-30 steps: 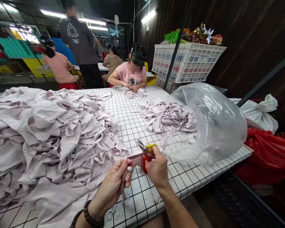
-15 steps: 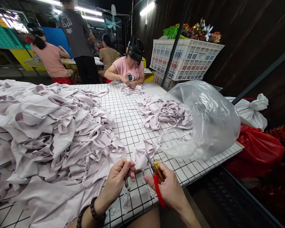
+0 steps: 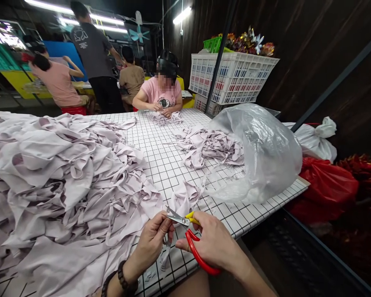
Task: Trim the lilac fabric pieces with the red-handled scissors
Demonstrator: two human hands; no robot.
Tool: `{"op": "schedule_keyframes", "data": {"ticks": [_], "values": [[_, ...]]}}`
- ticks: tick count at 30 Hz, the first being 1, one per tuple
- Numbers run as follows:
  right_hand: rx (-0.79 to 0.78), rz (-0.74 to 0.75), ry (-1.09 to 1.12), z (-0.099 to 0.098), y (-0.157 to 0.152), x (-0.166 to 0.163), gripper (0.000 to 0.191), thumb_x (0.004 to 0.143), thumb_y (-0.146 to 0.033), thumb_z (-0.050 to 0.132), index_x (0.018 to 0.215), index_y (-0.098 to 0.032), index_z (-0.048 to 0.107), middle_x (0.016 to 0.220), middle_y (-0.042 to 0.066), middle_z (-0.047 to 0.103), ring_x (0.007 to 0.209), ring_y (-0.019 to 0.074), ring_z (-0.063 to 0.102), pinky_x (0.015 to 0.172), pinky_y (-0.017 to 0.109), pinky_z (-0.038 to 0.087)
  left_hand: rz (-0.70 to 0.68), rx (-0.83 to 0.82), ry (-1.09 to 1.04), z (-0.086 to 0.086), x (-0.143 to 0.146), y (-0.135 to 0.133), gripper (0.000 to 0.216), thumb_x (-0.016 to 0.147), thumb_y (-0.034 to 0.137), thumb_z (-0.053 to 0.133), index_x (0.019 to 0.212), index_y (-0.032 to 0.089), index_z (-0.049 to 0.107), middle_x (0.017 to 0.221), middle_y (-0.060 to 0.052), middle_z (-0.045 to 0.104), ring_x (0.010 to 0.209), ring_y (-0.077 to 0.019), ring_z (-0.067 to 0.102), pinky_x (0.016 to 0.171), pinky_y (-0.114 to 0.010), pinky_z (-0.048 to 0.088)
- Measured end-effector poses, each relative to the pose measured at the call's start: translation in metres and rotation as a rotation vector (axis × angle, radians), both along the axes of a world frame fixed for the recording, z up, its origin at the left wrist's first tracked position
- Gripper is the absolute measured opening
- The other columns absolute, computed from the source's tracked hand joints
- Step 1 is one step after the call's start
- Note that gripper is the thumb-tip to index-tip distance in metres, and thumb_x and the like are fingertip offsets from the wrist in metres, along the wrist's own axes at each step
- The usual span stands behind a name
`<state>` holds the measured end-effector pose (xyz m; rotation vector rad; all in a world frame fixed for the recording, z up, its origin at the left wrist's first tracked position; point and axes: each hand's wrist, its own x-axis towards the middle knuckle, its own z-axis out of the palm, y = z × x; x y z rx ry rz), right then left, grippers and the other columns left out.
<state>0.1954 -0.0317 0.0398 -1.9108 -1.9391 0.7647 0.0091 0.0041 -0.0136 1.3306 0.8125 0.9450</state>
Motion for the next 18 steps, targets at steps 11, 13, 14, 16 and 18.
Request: {"op": "schedule_keyframes", "data": {"ticks": [11,13,14,16,18], "values": [[-0.004,0.027,-0.009,-0.0007,-0.0015,-0.0018,0.044,0.065,-0.058,0.074,0.076,-0.023,0.049,0.075,-0.003,0.058,0.068,0.0157,0.051,0.059,0.025,0.036,-0.037,0.026,0.001,-0.0059,0.0000,-0.0001,0.025,0.095,0.035,0.045,0.084,0.017,0.057,0.069,0.001,0.052,0.057,-0.0092,0.049,0.058,-0.021,0.041],[0.006,0.023,-0.025,-0.0007,-0.0011,-0.0032,0.046,0.065,-0.060,0.073,0.075,-0.023,0.048,0.074,-0.003,0.058,0.067,0.0156,0.051,0.059,0.025,0.036,-0.041,0.030,0.012,-0.0062,-0.0005,-0.0012,0.025,0.095,0.035,0.045,0.084,0.016,0.057,0.068,0.001,0.051,0.057,-0.0093,0.048,0.057,-0.021,0.040],[0.008,0.022,-0.032,-0.0001,-0.0011,-0.0036,0.046,0.065,-0.060,0.073,0.075,-0.023,0.048,0.074,-0.003,0.057,0.066,0.0155,0.051,0.058,0.025,0.035,-0.045,0.033,0.016,-0.0066,-0.0008,-0.0015,0.025,0.096,0.035,0.045,0.084,0.016,0.057,0.067,0.001,0.051,0.057,-0.0093,0.048,0.057,-0.021,0.040],[0.007,0.027,-0.043,0.0017,-0.0017,-0.0039,0.045,0.066,-0.060,0.072,0.075,-0.023,0.048,0.072,-0.004,0.057,0.065,0.0150,0.050,0.057,0.025,0.034,-0.058,0.045,0.016,-0.0078,-0.0014,-0.0016,0.026,0.096,0.035,0.044,0.085,0.016,0.057,0.066,0.001,0.050,0.057,-0.0093,0.047,0.057,-0.021,0.039],[0.006,0.030,-0.054,0.0032,-0.0026,-0.0041,0.044,0.067,-0.060,0.071,0.075,-0.023,0.049,0.070,-0.004,0.056,0.064,0.0146,0.049,0.057,0.025,0.033,-0.070,0.055,0.015,-0.0095,-0.0018,-0.0009,0.026,0.096,0.036,0.044,0.085,0.016,0.056,0.064,0.002,0.050,0.057,-0.0093,0.046,0.058,-0.021,0.039]]}}
